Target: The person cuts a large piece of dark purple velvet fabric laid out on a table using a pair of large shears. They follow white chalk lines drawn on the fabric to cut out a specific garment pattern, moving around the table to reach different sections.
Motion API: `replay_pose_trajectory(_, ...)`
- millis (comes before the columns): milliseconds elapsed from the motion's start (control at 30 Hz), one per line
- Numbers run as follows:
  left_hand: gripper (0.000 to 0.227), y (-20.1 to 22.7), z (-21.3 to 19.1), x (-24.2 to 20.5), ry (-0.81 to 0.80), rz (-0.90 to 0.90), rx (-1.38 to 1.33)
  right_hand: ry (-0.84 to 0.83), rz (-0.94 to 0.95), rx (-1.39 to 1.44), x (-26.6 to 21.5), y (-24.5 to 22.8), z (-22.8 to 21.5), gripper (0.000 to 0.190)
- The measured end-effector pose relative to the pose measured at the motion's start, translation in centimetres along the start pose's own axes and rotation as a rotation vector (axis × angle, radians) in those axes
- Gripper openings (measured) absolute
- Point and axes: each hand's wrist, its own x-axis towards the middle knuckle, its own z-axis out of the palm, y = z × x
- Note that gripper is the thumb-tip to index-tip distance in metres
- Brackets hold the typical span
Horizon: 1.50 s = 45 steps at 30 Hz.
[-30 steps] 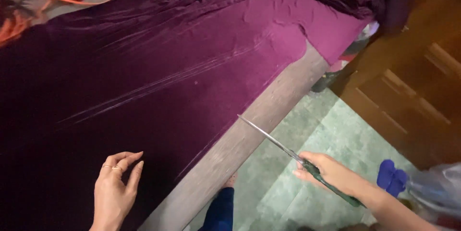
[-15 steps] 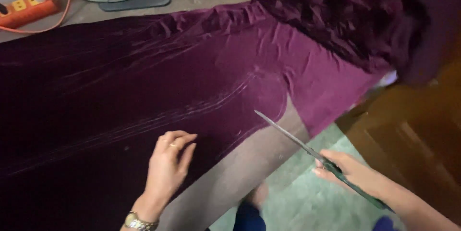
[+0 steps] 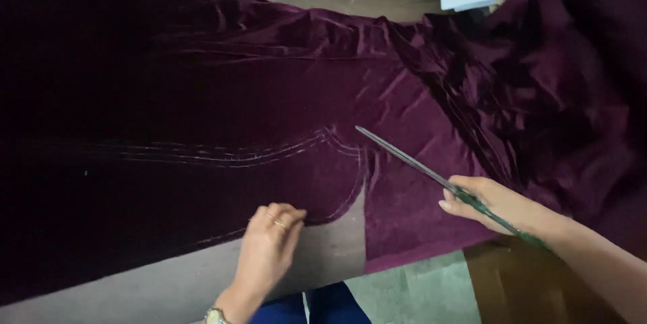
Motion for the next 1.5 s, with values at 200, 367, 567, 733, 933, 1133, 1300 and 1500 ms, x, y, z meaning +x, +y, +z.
replay_pose_trajectory(200,0.015,0.8,3.7,-0.1,-0.083,0.071,0.042,-0.073,-0.058,-0.081,3.9,0.4,-2.9,0.03)
replay_pose_trajectory(367,0.015,1.0,6.0,1.1,-0.06,0.065,0.131,-0.174,-0.047,-0.122,5.3,0.5,-4.9,0.036)
replay_pose_trajectory(567,0.029,2.3,9.8,3.1,0.015,0.126,0.176,-0.351,-0.152,-0.159,8.7,-0.7,-8.7,0.037)
replay_pose_trajectory(733,0.027,3.3,12.7,5.4,0.266,-0.129,0.407,-0.588,0.123,0.15,12.3,-1.5,-11.1,0.043)
replay_pose_trajectory(933,0.031,4.3,14.9,6.9,0.397,-0.265,0.593,-0.766,0.268,0.227,15.7,-1.7,-12.1,0.055)
replay_pose_trajectory(1133,0.033,4.0,15.1,7.3,0.381,-0.309,0.712,-0.825,0.253,0.035,16.7,-3.9,-13.0,0.052)
replay_pose_trajectory(1300,0.033,4.0,15.2,7.9,0.339,-0.322,0.752,-0.854,0.256,-0.019,18.0,-3.6,-13.1,0.054)
replay_pose_trajectory(1500,0.033,3.8,15.5,8.0,0.34,-0.331,0.765,-0.939,0.209,-0.004,19.8,-2.7,-13.4,0.054)
